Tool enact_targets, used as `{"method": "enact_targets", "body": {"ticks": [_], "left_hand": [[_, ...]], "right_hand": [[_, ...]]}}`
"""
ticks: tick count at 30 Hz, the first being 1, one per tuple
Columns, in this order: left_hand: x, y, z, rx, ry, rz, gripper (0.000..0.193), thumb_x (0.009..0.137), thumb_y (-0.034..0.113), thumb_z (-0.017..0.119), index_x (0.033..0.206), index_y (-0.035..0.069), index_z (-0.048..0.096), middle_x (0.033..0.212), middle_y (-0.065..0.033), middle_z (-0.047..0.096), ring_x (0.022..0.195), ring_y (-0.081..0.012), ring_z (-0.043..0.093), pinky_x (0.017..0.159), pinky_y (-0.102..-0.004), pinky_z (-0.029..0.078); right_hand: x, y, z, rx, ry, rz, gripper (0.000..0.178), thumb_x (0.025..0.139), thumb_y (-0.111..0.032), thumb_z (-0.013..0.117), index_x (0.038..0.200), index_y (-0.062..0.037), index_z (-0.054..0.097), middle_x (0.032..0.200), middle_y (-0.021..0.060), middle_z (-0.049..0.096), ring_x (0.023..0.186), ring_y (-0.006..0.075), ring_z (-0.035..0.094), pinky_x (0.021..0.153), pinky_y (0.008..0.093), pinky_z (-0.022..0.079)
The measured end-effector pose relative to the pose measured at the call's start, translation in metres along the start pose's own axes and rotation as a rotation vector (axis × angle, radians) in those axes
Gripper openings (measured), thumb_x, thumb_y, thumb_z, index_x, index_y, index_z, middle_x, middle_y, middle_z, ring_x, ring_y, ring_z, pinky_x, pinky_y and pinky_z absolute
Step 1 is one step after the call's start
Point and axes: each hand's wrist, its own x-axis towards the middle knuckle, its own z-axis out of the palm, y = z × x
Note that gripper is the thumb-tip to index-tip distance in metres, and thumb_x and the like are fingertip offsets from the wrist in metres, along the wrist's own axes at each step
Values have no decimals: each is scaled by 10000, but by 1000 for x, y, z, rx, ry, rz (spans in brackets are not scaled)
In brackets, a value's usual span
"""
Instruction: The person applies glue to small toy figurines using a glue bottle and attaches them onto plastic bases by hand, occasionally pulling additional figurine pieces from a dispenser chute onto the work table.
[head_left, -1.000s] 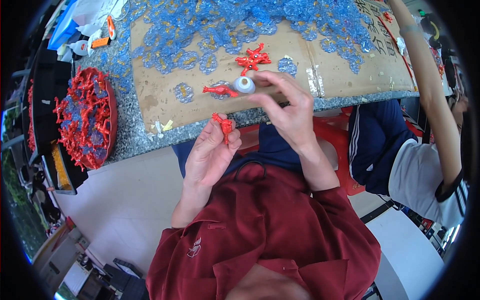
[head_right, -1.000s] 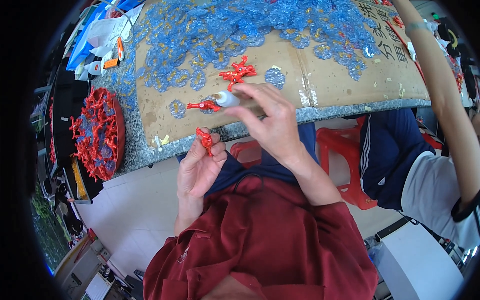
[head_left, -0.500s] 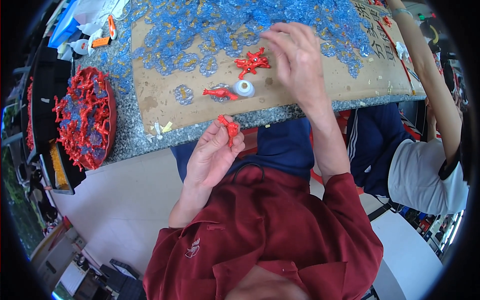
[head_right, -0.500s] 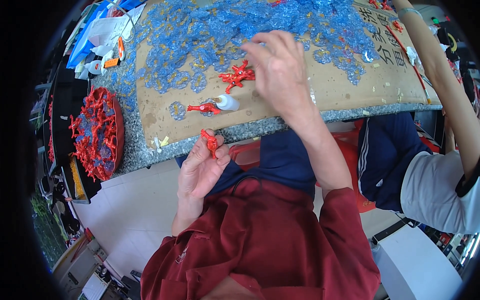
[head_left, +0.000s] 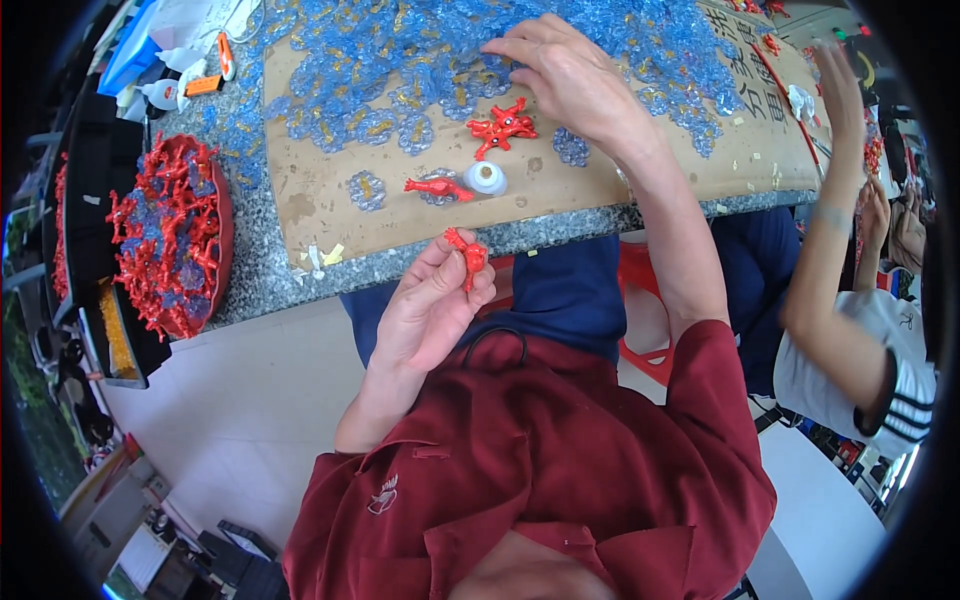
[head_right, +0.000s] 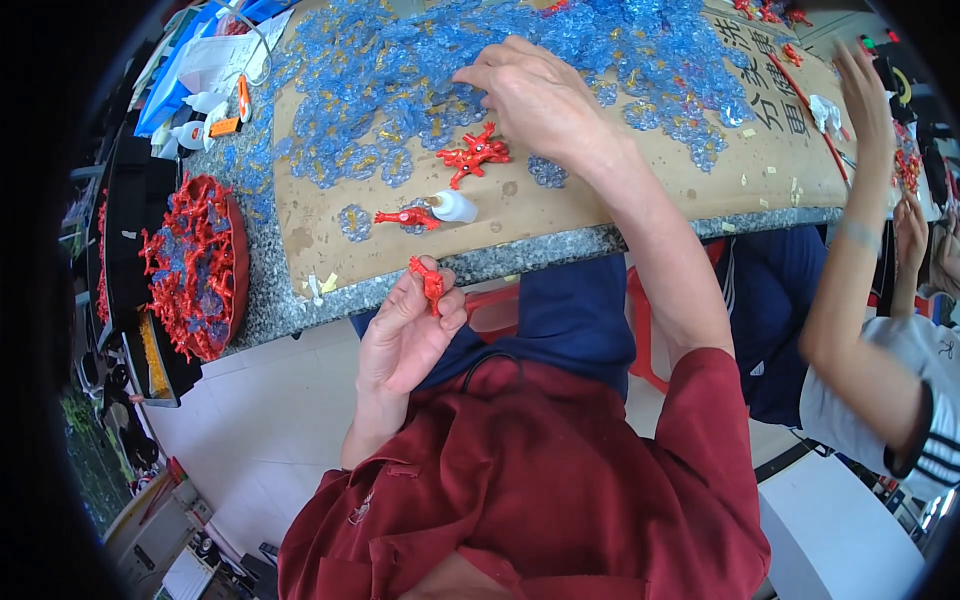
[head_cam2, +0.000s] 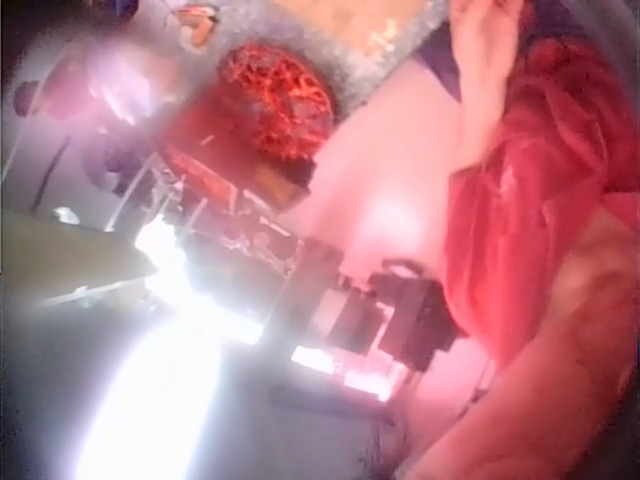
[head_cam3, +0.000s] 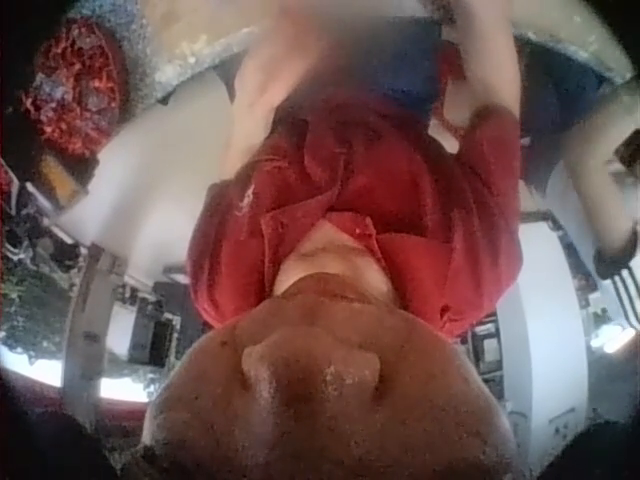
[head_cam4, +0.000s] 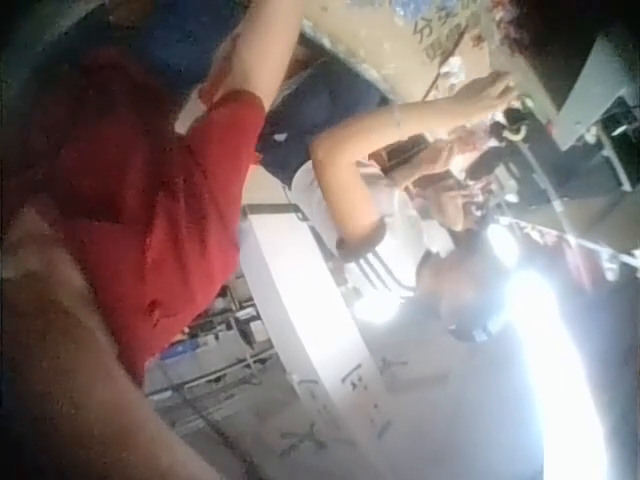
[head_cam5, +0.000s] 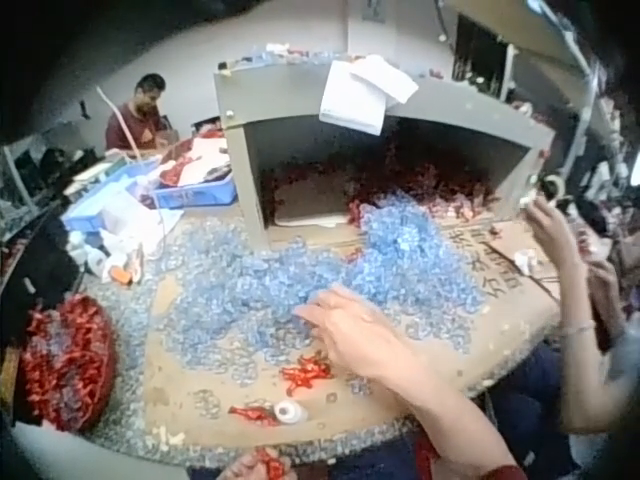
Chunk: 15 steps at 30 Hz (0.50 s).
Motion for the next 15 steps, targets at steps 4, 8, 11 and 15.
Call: {"method": "enact_targets", "body": {"ticks": [4,8,11,15], "left_hand": [[1,-1,2,1,5,3,192,895,99,539,1084,59,537,918,-49,547,796,-153,491,707,-270,401],[0,-2,1,9,-3,2,192,893,94,541,1081,58,537,935,-51,541,791,-155,486,700,-271,395],[1,-4,3,33,-59,9,206,890,102,546,1090,56,531,939,-54,537,786,-156,482,685,-270,382],[10,-12,14,5,-103,10,226,886,114,554,1102,53,524,936,-57,536,783,-156,479,673,-269,371]], "right_hand": [[-6,1,-12,47,26,31,220,744,-90,638,961,-52,645,914,93,636,904,249,573,815,349,462],[-25,-18,-40,134,116,131,176,741,-110,653,898,-37,628,867,74,643,822,203,611,700,304,486],[-48,-45,-58,408,-14,447,190,729,-129,681,873,-32,606,828,51,642,703,139,622,562,253,462],[-77,-74,-67,782,-186,579,299,711,-4,701,986,3,584,846,17,602,670,22,507,566,168,407]]}}
